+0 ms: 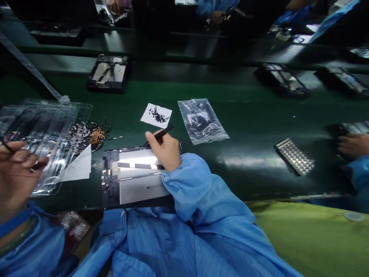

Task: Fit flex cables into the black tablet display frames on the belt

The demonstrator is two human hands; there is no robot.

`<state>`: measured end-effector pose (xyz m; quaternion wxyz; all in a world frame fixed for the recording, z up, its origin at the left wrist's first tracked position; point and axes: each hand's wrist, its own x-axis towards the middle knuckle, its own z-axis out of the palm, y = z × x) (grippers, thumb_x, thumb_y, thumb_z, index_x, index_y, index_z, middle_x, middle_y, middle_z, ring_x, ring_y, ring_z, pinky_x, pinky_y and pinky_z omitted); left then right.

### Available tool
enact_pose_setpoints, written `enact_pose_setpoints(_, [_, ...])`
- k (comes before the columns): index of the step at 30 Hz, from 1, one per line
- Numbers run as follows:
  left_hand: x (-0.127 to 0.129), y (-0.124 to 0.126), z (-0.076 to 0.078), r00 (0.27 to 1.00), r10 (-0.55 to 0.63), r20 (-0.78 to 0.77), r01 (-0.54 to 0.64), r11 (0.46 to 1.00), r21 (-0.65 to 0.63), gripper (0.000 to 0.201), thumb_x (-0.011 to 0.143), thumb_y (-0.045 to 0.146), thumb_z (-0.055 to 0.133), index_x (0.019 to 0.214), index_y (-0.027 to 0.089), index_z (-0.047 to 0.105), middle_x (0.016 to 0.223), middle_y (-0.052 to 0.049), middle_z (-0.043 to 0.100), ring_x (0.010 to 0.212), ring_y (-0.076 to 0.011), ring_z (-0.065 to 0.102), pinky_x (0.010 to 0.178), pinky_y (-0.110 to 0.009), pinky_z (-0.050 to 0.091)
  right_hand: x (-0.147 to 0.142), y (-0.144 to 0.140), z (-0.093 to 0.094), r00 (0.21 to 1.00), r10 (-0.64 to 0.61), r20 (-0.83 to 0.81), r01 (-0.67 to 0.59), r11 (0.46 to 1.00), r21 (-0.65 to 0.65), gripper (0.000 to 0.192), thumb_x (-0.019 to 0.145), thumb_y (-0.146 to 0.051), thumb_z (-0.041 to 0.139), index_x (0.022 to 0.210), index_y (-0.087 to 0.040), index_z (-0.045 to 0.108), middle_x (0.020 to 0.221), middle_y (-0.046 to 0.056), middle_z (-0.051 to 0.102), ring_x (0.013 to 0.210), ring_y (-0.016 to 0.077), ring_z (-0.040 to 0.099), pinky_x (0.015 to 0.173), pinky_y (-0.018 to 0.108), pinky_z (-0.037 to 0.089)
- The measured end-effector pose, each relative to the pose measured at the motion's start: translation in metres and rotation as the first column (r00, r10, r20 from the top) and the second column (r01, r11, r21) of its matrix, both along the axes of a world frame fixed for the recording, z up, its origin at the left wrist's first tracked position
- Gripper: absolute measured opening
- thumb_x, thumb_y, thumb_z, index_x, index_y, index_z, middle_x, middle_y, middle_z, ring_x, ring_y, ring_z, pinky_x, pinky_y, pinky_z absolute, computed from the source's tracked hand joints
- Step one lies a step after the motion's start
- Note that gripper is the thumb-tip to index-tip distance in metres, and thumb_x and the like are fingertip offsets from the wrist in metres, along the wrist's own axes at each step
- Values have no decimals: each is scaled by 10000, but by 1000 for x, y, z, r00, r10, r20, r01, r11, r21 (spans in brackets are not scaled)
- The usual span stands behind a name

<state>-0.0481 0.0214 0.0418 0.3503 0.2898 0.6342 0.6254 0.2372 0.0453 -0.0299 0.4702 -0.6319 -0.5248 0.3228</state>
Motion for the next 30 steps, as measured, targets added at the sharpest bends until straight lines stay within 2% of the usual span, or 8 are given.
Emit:
enact_pose_setpoints(4, [38,-15,-10,933,-134,335,194,969,-152,226,874,195,500,689,139,616,587,9,424,569,-97,426,626,-239,492,4,-7,9,976,68,-207,-26,980,199,308,930,-414,492,787,-180,633,822,46,711,743,151,681,692,281,550])
enact_pose_setpoints(7, [63,-24,-25,836,-326,441,417,900,-125,192,797,327,706,765,142,664,636,11,497,611,-97,486,661,-238,516,-4,-22,25,980,198,-13,-182,924,337,194,939,-258,485,923,-187,664,956,44,720,813,127,676,696,242,545])
enact_pose_setpoints(9, [77,-27,-33,794,-403,455,488,869,-80,317,697,417,805,796,149,667,646,17,528,624,-97,504,683,-242,517,-15,-34,32,931,279,235,-356,836,417,163,920,-193,521,972,-188,675,906,37,730,782,122,677,682,227,541])
enact_pose_setpoints(11, [87,-30,-39,798,-436,415,503,862,-62,398,666,488,815,818,153,664,671,8,572,650,-108,535,694,-247,507,-28,-42,34,844,282,456,-500,719,483,158,918,-176,540,971,-179,688,895,48,743,820,136,689,727,229,546])
enact_pose_setpoints(13, [94,-34,-44,840,-434,325,478,876,-68,430,692,541,776,847,155,667,735,-16,625,703,-131,575,716,-260,501,-40,-45,29,774,209,597,-563,659,499,185,941,-183,519,983,-173,700,928,55,754,838,143,697,749,229,545])
enact_pose_setpoints(18, [98,-46,-49,916,-396,55,400,911,-104,361,794,500,692,972,187,702,911,-47,706,839,-177,651,800,-291,523,-49,-44,16,726,81,683,-563,641,522,210,945,-157,505,986,-147,710,935,74,761,767,155,698,690,253,534])
enact_pose_setpoints(25, [99,-51,-47,919,-389,-62,385,920,-65,266,800,382,712,1015,230,745,1001,-42,733,902,-186,679,866,-301,540,-48,-47,18,706,21,708,-556,636,535,201,935,-177,527,992,-151,718,918,74,764,728,160,686,633,269,518])
enact_pose_setpoints(30, [97,-54,-53,855,-387,-345,404,914,-24,182,833,291,672,991,265,759,924,-9,724,842,-142,657,795,-246,522,-54,-45,14,662,-104,743,-539,623,568,246,946,-147,478,944,-111,721,733,54,742,577,136,628,546,263,483])
